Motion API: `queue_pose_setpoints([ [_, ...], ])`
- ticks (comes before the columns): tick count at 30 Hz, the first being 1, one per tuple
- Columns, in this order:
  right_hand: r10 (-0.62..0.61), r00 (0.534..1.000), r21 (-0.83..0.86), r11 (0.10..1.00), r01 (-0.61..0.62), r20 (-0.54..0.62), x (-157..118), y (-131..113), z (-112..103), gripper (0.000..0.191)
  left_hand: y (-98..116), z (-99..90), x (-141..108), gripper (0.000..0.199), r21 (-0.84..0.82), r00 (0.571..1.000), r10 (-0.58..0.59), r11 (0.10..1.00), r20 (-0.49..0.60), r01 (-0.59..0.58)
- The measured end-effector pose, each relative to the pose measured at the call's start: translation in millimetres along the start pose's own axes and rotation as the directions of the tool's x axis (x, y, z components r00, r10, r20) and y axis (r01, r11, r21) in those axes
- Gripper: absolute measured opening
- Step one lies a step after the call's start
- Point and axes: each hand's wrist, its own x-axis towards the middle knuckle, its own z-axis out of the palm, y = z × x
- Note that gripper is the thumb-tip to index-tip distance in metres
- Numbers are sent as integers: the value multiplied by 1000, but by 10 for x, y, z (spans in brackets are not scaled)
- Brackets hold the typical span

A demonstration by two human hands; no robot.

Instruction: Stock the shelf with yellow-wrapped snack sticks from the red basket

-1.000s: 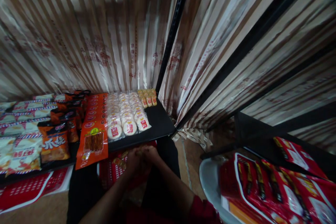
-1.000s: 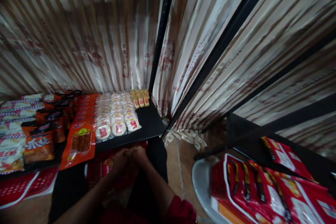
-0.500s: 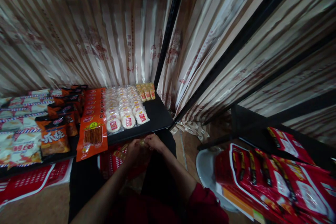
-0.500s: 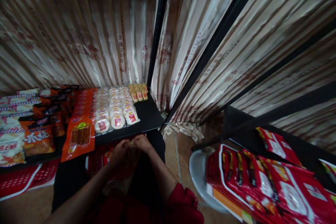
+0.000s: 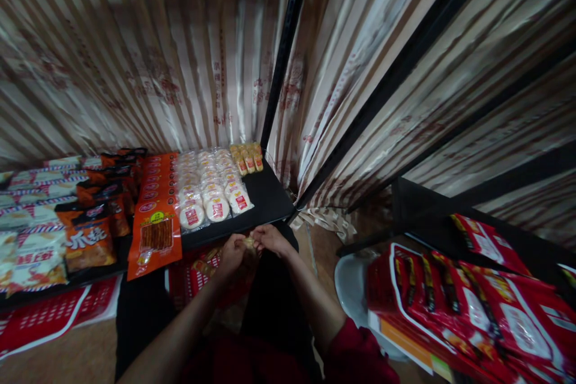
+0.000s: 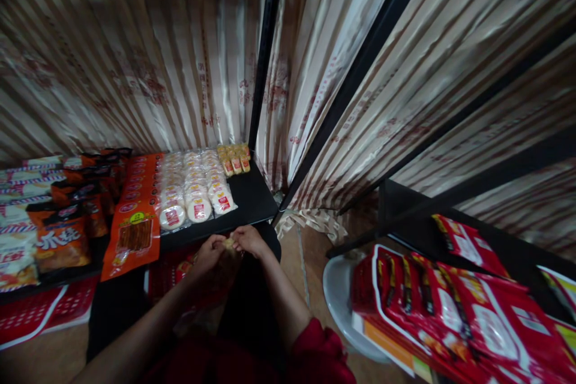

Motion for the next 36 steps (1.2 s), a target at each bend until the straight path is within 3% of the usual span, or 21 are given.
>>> queue_pose_setpoints([
  [9,-156,988,40,987,156,7,-223,-146,-204,20,183,121,-21,23,4,996,31,999,78,-32],
  [16,-244,970,87,966,242,8,-318,-202,-315,37,189,208,-7,17,-16,982,185,983,46,-184],
  [20,-286,958,85,955,285,2,-373,-215,-371,44,160,242,4,21,53,958,286,956,17,-287],
  [29,-337,939,126,931,342,-62,-469,-211,-414,49,328,297,-57,24,64,871,486,874,-72,-482],
  [36,-314,945,197,925,325,-88,-428,-153,-408,49,279,344,-21,22,88,849,523,852,-79,-517],
])
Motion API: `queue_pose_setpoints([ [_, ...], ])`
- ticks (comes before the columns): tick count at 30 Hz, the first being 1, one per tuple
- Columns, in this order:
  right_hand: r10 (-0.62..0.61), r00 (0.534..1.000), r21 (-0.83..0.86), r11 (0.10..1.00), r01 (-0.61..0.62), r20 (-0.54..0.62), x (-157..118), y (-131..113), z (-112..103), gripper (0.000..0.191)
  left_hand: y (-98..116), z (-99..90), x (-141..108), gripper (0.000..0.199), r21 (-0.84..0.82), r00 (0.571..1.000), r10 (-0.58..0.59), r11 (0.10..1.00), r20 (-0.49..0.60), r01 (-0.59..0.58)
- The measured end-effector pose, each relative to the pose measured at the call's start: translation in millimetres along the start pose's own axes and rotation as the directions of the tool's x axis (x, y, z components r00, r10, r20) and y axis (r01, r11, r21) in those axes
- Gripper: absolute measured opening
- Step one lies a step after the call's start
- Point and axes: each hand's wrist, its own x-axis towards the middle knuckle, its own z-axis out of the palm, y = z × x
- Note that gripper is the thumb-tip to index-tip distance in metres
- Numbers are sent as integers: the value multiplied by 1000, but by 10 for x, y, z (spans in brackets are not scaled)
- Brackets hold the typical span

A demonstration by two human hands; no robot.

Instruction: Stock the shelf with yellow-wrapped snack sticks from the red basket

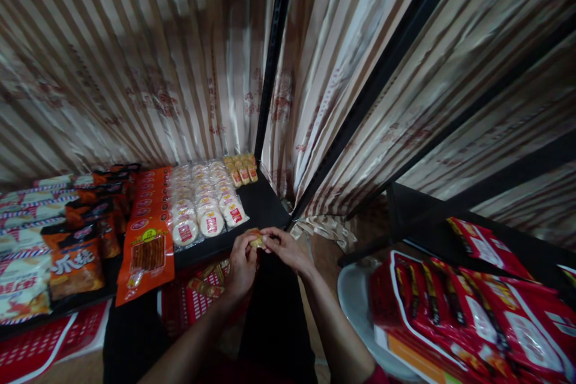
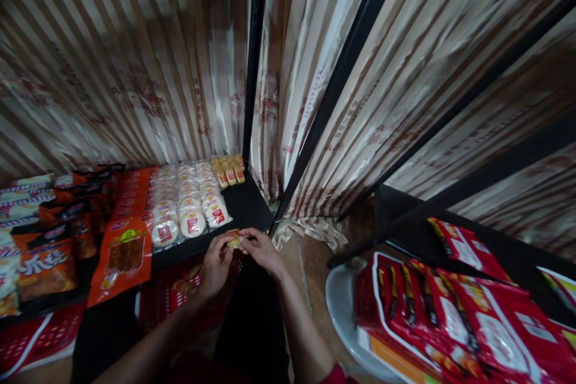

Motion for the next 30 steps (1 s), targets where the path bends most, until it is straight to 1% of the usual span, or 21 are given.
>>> queue_pose_setpoints([
  [6,14,1000,-33,999,-14,-5,47,88,-17,46,-92,51,0,21,45,1000,-15,999,0,15],
  [9,0,1000,-36,999,0,-8,71,107,-26,44,-125,72,4,23,78,1000,-14,997,-3,14],
  [14,-41,998,-11,999,41,-37,118,149,-13,41,-169,100,20,27,144,998,-55,988,-30,58],
  [18,-42,997,24,999,44,-70,152,187,6,38,-186,109,50,26,162,997,-73,984,-15,75],
  [22,-49,997,15,999,50,-66,172,188,12,33,-172,113,92,27,160,996,-87,983,-4,87],
  [26,-67,991,-8,998,66,-113,190,199,13,38,-169,132,143,27,135,997,-83,987,0,82],
  [30,-66,987,-8,998,65,-148,207,238,14,44,-219,153,196,29,100,998,-69,993,-1,68],
])
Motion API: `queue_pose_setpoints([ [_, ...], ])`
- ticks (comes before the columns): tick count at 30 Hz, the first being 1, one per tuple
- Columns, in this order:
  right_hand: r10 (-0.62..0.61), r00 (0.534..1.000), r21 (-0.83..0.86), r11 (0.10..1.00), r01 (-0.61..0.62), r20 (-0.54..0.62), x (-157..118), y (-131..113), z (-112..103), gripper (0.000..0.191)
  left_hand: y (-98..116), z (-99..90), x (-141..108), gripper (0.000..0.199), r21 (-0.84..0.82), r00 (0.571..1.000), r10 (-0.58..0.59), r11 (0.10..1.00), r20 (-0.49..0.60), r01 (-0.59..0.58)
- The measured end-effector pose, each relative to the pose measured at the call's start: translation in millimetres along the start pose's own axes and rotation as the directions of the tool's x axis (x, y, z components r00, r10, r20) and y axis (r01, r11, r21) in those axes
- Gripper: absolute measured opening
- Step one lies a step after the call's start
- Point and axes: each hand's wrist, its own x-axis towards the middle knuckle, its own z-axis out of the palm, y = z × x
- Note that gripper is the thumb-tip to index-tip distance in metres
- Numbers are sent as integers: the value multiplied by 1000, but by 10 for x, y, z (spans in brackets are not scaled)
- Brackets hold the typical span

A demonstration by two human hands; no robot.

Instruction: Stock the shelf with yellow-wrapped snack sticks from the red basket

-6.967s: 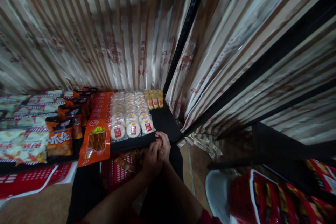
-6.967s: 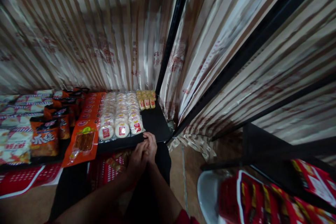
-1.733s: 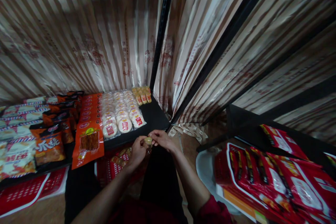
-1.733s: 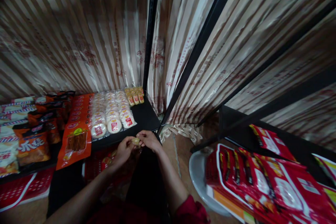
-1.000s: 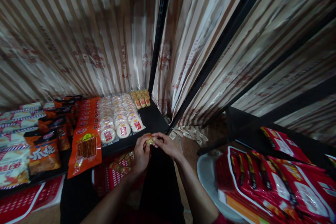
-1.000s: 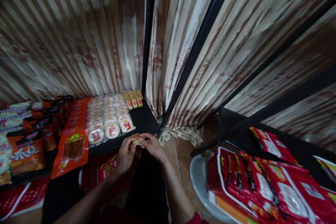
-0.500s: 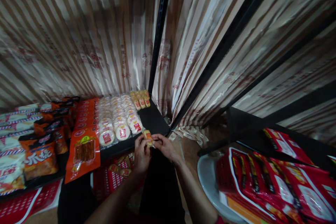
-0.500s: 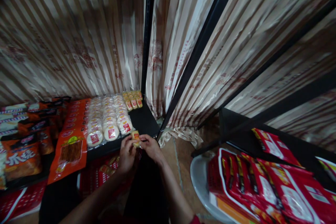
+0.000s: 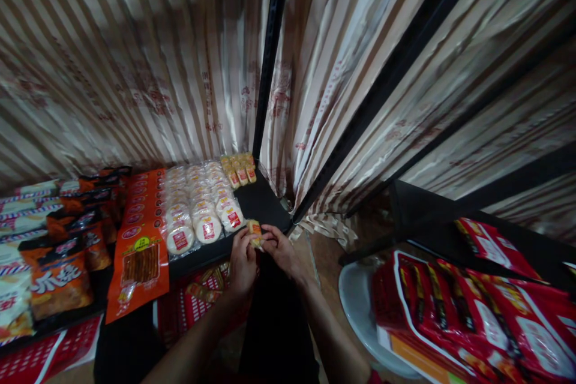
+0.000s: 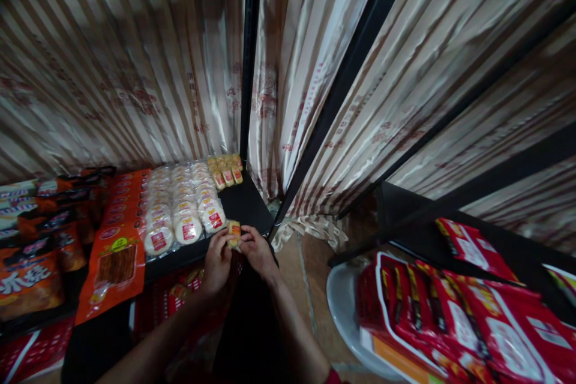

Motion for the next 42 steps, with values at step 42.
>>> queue_pose_setpoints([
  [42,-334,939,-618,722,310,81,328,24,-158,34,235,105,666,46,108,954,-215,975,207,196],
])
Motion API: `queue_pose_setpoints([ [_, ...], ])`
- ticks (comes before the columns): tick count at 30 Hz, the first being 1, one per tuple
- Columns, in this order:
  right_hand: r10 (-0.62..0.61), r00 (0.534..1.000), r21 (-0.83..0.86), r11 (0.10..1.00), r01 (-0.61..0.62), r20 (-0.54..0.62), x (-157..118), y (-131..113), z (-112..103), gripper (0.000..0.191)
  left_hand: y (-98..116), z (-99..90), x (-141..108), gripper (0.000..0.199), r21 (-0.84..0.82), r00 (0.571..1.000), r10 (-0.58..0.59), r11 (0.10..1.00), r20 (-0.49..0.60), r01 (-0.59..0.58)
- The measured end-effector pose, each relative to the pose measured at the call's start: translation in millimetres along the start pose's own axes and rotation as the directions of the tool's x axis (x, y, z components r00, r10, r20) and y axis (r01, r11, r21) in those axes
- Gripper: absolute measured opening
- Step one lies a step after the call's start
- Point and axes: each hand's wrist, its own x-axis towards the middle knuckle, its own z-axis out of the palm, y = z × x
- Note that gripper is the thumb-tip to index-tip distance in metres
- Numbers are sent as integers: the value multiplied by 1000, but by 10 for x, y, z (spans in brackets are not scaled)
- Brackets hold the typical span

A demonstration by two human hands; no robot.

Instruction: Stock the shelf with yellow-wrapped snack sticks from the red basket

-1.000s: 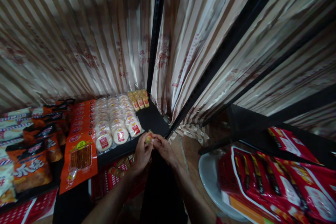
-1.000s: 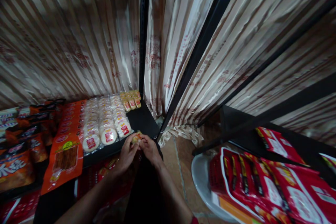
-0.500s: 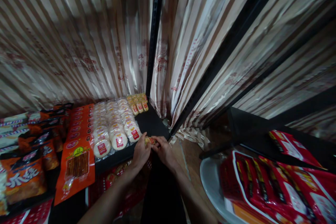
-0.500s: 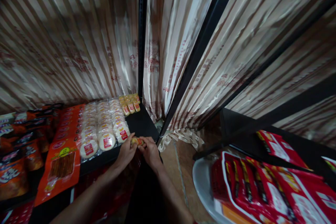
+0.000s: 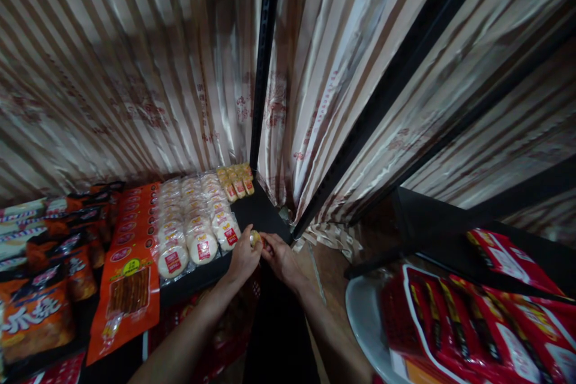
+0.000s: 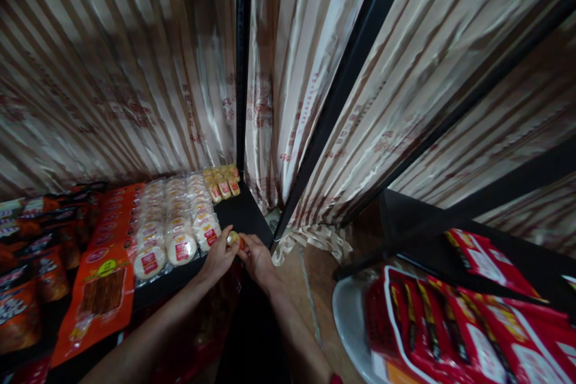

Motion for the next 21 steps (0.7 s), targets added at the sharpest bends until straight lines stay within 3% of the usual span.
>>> queue_pose_setpoints([
  [7,84,978,-70,993,-99,-190,120,93,97,29,-20,68,88,42,-206,999,-45,977,21,48],
  [15,103,953,-129,981,-145,-285,303,146,204,32,-10,117,193,33,-168,997,-78,983,-3,77],
  [21,111,944,-69,988,-138,-310,402,202,260,34,63,100,299,29,-139,994,-108,984,13,109],
])
